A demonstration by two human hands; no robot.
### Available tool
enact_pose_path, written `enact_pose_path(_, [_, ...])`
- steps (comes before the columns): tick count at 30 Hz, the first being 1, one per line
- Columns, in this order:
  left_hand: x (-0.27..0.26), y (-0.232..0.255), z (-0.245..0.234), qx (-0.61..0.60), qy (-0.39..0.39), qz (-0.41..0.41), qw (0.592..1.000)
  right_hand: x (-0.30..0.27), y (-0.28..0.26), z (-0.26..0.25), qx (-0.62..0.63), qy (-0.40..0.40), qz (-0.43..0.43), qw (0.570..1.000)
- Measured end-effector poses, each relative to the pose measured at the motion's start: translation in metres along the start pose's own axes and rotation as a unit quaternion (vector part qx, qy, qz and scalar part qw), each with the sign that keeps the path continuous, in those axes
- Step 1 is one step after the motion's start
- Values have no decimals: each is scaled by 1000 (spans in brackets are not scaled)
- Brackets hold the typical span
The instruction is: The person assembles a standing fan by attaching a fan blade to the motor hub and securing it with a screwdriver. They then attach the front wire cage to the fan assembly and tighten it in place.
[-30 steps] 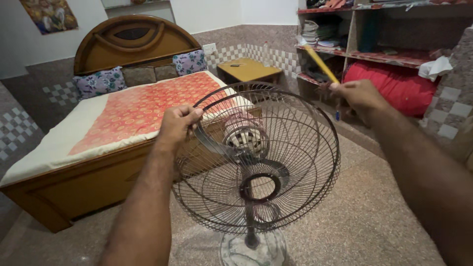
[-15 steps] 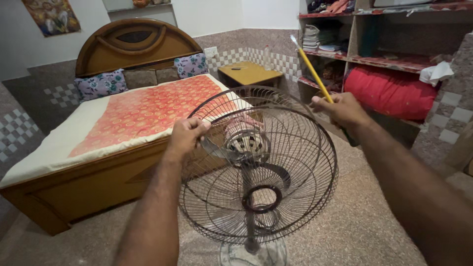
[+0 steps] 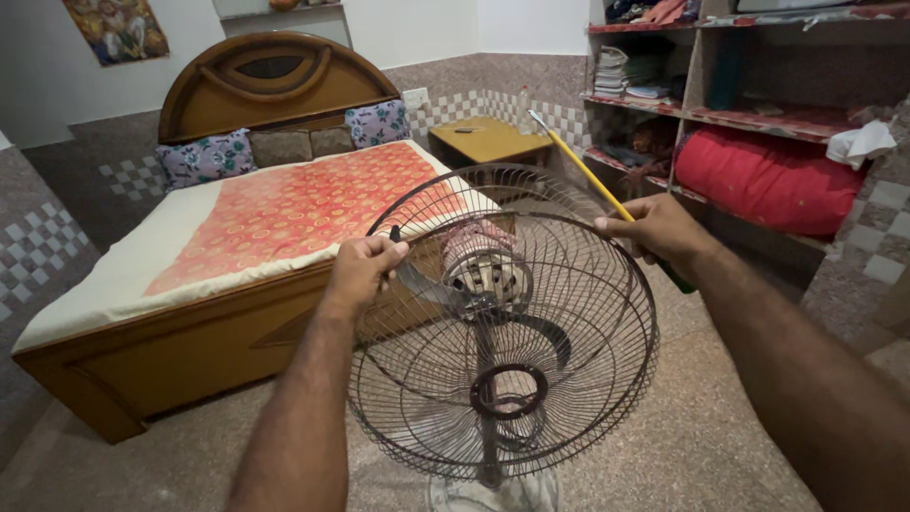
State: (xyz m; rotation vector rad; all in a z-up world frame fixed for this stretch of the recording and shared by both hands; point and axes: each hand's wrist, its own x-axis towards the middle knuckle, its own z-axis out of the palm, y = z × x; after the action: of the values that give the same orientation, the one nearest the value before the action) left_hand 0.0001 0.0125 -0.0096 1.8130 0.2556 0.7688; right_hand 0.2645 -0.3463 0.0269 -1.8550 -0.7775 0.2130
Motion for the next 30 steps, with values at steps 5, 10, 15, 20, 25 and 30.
enact_pose_path(5, [-2,3,0,-15,1,-6,1000,0,-7,6,-9,2,-8,1000])
enact_pose_path(10, [-2,8,2,-17,4,-4,1000,-4,-15,11,-6,-4,-11,1000])
enact_pose_path(15, [-6,11,1,-8,8,-22,1000,-2,-18,17,-26,-7,-19,999])
enact_pose_path(20, [-14,12,-1,-20,22,-36,999,10,-15,25,-64,16,-33,997])
enact_pose_path(25, [-13,13,-4,-22,17,-17,999,16,-9,27,-35,3,-56,998])
enact_pose_path(30, [-21,11,-9,-12,-3,-51,999,18,-7,33,-57,9,-31,998])
